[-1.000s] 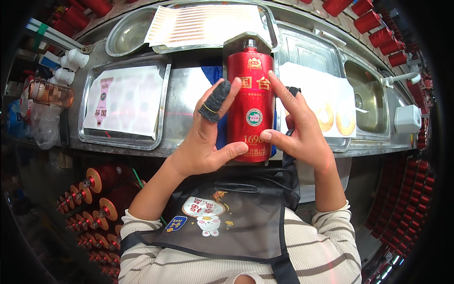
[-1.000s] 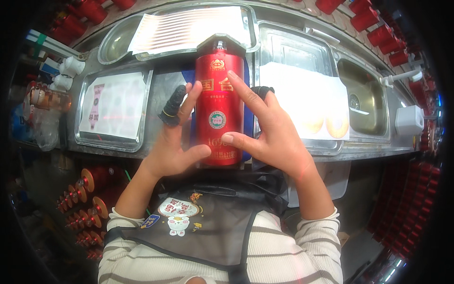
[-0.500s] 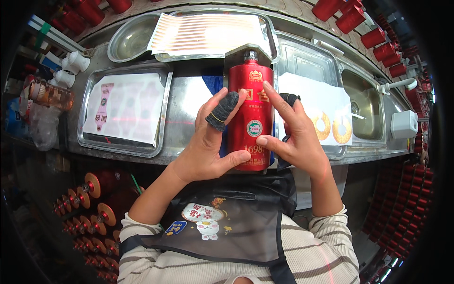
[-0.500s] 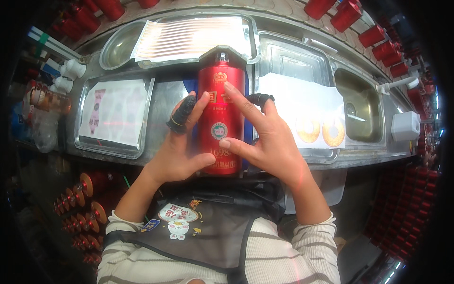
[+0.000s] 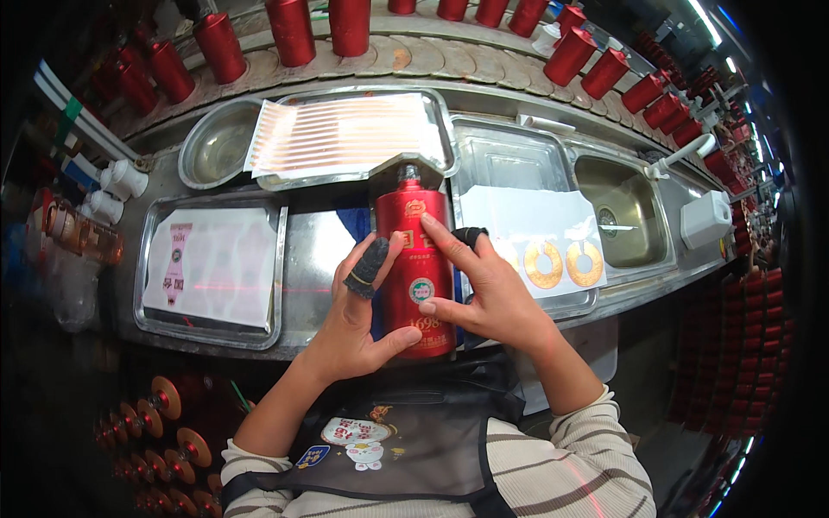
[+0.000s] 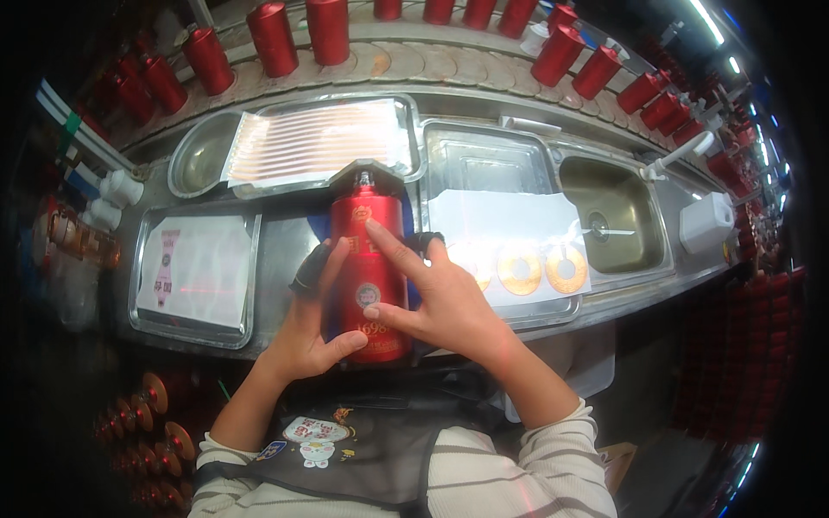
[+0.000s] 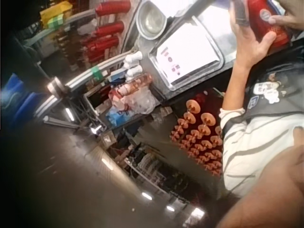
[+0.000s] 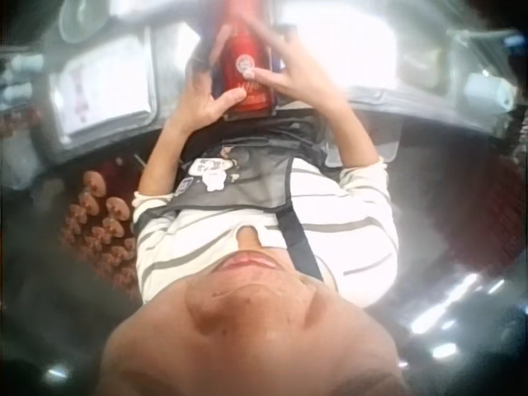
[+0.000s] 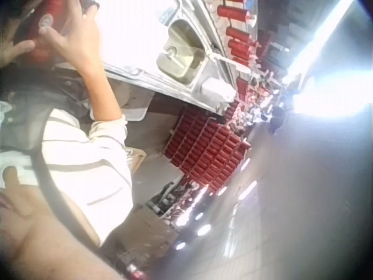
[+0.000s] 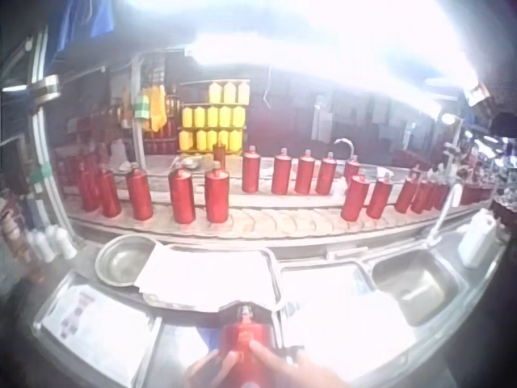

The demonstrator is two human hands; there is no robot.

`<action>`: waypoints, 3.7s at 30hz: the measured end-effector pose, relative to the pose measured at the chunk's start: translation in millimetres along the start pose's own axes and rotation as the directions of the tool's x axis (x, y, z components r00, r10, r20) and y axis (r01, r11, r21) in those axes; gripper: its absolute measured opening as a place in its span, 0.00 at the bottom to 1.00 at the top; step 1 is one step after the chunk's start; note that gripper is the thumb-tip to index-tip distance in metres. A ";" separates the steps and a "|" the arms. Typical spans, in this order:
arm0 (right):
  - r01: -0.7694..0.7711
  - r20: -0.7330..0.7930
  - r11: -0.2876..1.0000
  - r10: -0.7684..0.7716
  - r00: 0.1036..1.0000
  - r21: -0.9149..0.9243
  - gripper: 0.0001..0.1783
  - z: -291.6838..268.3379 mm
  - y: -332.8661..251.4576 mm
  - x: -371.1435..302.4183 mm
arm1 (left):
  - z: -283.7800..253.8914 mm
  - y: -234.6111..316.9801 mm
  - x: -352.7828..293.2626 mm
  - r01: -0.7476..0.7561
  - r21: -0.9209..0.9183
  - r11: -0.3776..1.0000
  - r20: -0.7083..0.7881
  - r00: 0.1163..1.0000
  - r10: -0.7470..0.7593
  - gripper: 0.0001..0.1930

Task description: The person wipes red cylindrical bottles with a blue cloth, then applies circular stickers to the bottle necks. They cut sticker sheets with scissors and place the stickers on the bottles, repeating the process for multiple units.

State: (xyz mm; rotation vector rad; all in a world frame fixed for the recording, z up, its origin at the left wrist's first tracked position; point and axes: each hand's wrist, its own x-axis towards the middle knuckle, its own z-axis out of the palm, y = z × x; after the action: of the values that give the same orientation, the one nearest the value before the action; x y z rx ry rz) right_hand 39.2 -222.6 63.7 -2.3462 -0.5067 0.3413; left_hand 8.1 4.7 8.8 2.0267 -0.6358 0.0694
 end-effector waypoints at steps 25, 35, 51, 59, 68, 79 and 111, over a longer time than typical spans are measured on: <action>0.524 -0.190 0.846 -0.500 0.845 0.100 0.18 9.0 -2.6 -17.1 | 38.0 6.0 -19.9 0.139 -0.518 0.844 -0.029 0.983 -0.179 0.62; 0.620 -0.402 0.784 -0.579 0.709 -0.035 0.15 -19.9 -2.3 70.0 | 29.9 2.1 -20.3 0.154 -0.427 0.891 -0.029 0.983 -0.183 0.63; 0.702 -0.213 0.587 -0.807 0.551 -0.403 0.13 -1.2 2.4 33.0 | 32.1 -2.4 -33.7 0.099 -0.510 0.854 -0.110 0.978 -0.179 0.56; 0.637 -0.271 0.716 -0.697 0.664 -0.286 0.19 12.0 -3.8 -24.9 | 47.5 3.1 -42.6 -0.012 -0.664 0.748 -0.205 0.964 -0.167 0.44; 0.164 -0.526 0.746 0.278 0.804 0.645 0.13 71.1 -1.9 -66.3 | 61.2 3.3 -43.5 0.088 -0.585 0.806 -0.256 0.923 -0.287 0.45; 0.070 -0.664 0.929 0.206 0.719 0.364 0.09 52.6 23.7 -60.1 | 52.6 5.2 -41.1 0.141 -0.077 0.987 -0.228 0.961 -0.155 0.58; 0.424 -0.350 0.904 -0.411 0.842 -0.042 0.15 40.8 -23.8 -51.4 | 60.3 -1.7 -34.2 0.032 0.047 0.998 -0.390 0.921 -0.011 0.56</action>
State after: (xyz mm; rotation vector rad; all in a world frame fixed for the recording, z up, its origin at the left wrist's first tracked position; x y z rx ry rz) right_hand -28.0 -205.6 55.9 -2.1181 -0.8038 -0.2704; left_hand -33.1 -30.4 -34.5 1.9921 -0.3602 0.4698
